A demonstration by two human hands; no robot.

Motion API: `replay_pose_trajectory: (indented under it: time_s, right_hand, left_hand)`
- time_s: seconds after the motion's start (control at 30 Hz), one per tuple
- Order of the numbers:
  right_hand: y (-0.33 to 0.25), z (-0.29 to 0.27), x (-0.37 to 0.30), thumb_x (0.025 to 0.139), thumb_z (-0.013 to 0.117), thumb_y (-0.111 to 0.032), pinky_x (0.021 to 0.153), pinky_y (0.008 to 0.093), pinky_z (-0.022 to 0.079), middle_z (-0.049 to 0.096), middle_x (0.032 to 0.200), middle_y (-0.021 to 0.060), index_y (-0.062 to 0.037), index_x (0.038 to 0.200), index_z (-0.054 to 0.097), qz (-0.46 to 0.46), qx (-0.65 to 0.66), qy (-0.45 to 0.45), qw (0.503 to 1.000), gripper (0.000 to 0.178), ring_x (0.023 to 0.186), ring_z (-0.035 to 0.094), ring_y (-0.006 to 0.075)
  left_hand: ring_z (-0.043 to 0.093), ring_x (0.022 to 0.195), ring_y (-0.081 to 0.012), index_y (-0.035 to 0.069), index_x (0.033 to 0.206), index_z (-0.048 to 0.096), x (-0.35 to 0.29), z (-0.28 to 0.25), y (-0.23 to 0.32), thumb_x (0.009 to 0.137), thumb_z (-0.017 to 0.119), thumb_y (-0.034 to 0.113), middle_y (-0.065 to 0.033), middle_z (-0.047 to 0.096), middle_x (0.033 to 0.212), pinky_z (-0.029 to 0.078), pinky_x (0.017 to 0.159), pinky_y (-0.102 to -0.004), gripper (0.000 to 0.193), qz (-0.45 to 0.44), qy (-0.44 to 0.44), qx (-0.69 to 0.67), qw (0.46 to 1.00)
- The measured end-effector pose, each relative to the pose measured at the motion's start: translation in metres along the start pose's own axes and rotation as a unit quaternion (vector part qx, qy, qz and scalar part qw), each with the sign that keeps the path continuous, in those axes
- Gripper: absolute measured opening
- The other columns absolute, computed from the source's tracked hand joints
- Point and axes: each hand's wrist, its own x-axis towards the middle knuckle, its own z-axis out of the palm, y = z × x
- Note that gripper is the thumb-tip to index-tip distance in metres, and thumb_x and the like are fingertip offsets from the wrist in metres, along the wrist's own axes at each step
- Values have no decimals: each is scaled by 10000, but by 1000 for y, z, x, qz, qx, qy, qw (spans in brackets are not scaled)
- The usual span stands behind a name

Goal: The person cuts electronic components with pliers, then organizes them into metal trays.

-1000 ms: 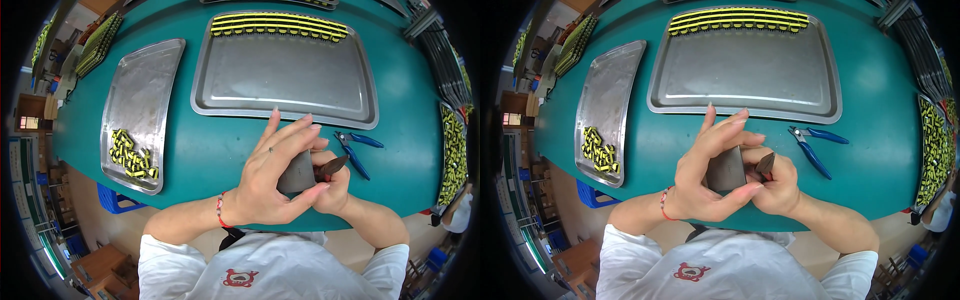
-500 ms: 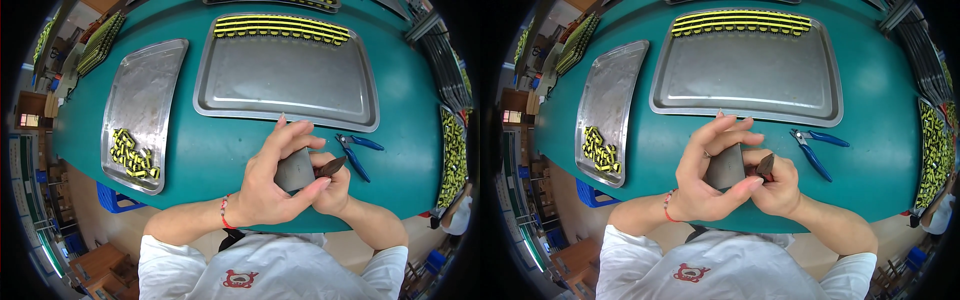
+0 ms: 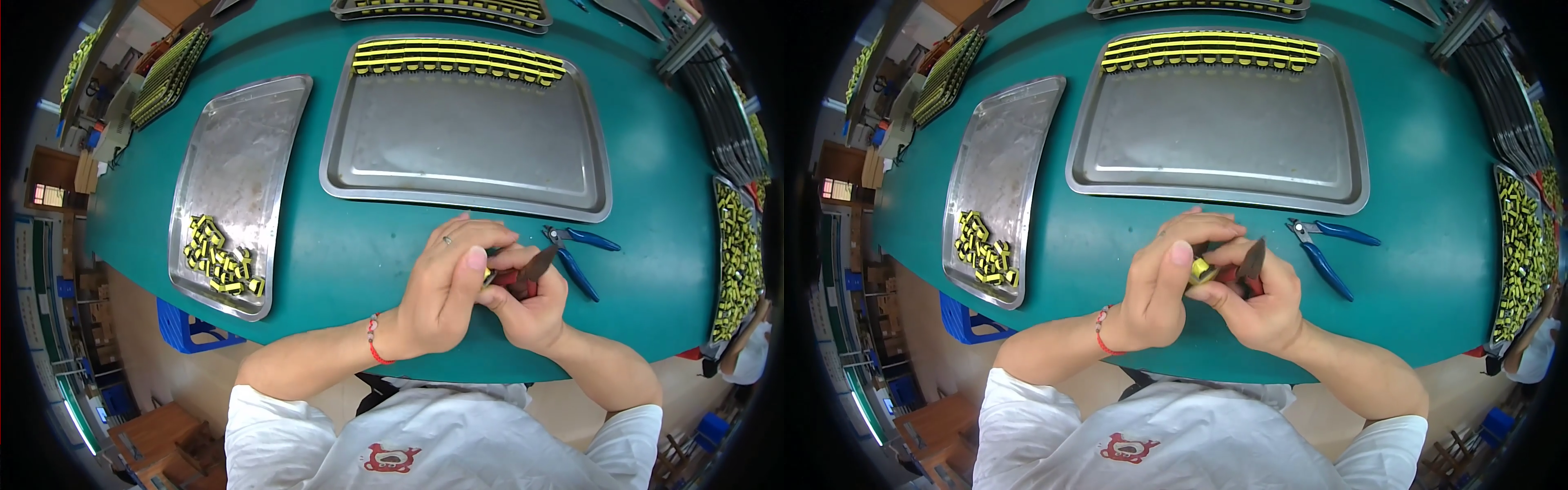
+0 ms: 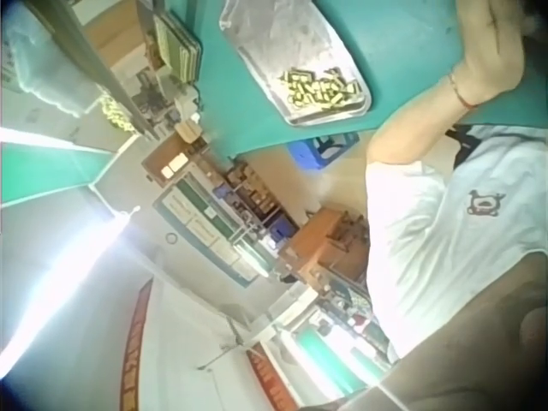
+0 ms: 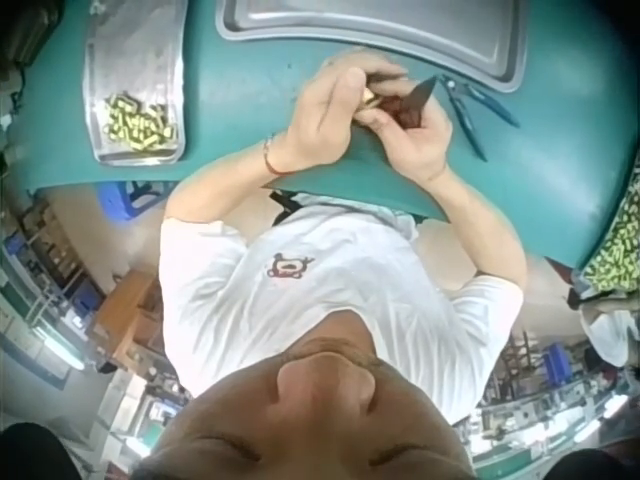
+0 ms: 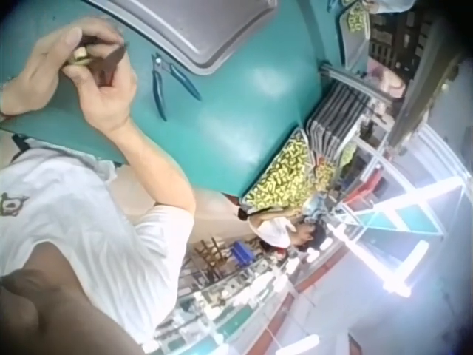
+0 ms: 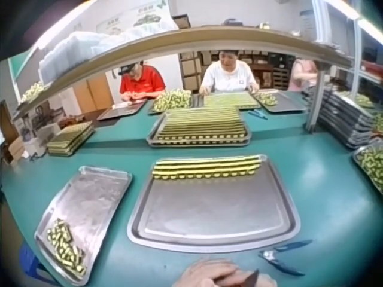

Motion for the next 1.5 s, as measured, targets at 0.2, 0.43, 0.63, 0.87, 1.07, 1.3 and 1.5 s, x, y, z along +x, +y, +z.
replay_pose_trajectory:
  time_s: [0.2,0.43,0.63,0.87,1.07,1.3,1.5]
  right_hand:
    - [0,5,6,906,696,-48,699,257,537,628,984,93,38,1145,526,18,25,36,999,306,836,631,115]
    - [-5,-7,2,853,714,22,631,244,494,592,983,105,0,1161,507,25,-65,61,996,372,767,598,128]
    - [-14,-28,22,770,812,13,559,276,489,595,935,117,-70,1157,521,-301,-285,43,909,491,719,605,170]
    - [-12,-30,24,821,795,-74,463,277,464,618,889,101,-78,1126,535,-382,-326,39,864,401,606,622,177]
    - [-14,-33,23,826,793,-95,464,274,464,631,886,101,-86,1135,542,-385,-337,32,858,399,625,638,186]
    - [-18,-28,27,774,784,-9,482,270,466,623,899,115,-67,1107,561,-377,-339,41,861,405,626,613,192]
    - [-25,-12,13,810,551,89,579,282,491,609,950,159,-21,1137,519,-116,-56,25,991,346,714,613,175]
  left_hand:
    - [561,1039,-250,-62,1247,566,4,7,8,1062,317,293,-178,546,1197,464,908,-342,472,30,32,68,997]
    - [511,907,-137,-11,1225,563,11,-2,4,1050,448,341,-90,562,1065,438,757,-274,409,-140,163,-185,959]
    - [553,870,-106,-9,1154,581,10,-4,13,1001,577,151,-74,569,1061,484,717,-244,221,-133,19,-261,956]
    - [589,960,-162,-40,1134,606,9,-5,8,981,585,79,-117,583,1093,529,799,-271,194,-39,-17,-232,972]
    - [580,942,-165,-27,1127,622,8,-3,10,961,607,74,-119,600,1058,491,792,-277,195,-30,-4,-200,979]
    - [560,864,-124,-23,1167,610,11,-2,15,901,680,51,-80,601,1036,453,694,-252,285,-22,-33,-75,996]
    - [587,856,-110,-44,1171,587,14,-14,6,888,674,-16,-91,607,1044,482,716,-220,298,7,100,18,995]
